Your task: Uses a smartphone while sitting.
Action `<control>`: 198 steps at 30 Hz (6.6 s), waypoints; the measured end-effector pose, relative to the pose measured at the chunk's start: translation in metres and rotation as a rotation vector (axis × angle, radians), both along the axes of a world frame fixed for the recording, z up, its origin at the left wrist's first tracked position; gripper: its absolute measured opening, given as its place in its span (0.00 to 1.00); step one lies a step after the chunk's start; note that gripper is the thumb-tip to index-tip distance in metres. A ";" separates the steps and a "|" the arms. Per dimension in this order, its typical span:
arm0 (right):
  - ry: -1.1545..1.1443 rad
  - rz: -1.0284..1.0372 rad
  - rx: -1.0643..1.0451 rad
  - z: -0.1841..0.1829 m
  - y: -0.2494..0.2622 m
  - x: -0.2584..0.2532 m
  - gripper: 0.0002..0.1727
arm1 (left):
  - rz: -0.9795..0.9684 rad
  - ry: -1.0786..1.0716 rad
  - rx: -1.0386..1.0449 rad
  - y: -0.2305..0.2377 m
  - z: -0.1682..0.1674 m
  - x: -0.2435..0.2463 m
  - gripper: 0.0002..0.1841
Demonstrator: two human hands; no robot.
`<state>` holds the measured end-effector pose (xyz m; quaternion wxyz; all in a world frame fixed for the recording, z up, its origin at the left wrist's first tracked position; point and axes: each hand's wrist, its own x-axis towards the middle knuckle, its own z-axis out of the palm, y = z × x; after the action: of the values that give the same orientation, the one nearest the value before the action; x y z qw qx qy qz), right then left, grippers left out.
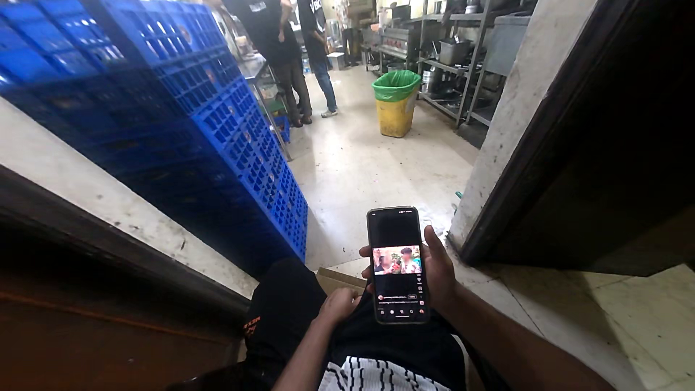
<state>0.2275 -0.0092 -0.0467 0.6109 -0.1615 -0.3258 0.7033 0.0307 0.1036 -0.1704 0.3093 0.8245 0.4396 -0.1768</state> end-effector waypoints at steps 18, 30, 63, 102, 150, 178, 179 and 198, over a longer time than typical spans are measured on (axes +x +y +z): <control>0.263 -0.550 -0.353 0.039 0.002 0.003 0.44 | -0.016 0.023 -0.035 0.003 0.003 0.002 0.23; 0.040 -0.214 -0.102 0.014 -0.007 0.000 0.36 | 0.002 0.017 -0.024 0.002 0.003 0.000 0.24; 0.040 -0.154 0.014 0.005 -0.004 0.007 0.37 | -0.026 0.026 0.005 0.002 0.001 0.001 0.24; 0.025 0.034 0.139 -0.004 -0.008 0.005 0.33 | -0.007 -0.021 0.007 0.000 0.003 -0.002 0.24; 0.041 0.107 0.205 -0.018 0.001 0.011 0.36 | -0.029 0.001 0.010 0.003 -0.003 -0.002 0.24; -0.046 -0.115 -0.035 0.002 -0.006 0.001 0.39 | -0.010 0.002 -0.002 0.003 -0.002 -0.001 0.24; -0.041 -0.105 -0.035 0.002 -0.006 0.001 0.38 | -0.008 -0.001 -0.003 0.003 -0.002 -0.001 0.24; 0.045 0.127 0.117 -0.014 0.000 0.011 0.35 | -0.013 -0.009 0.002 0.002 -0.001 -0.002 0.24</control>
<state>0.2382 -0.0093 -0.0611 0.5808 -0.0888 -0.3619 0.7238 0.0289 0.1053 -0.1714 0.3093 0.8284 0.4331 -0.1749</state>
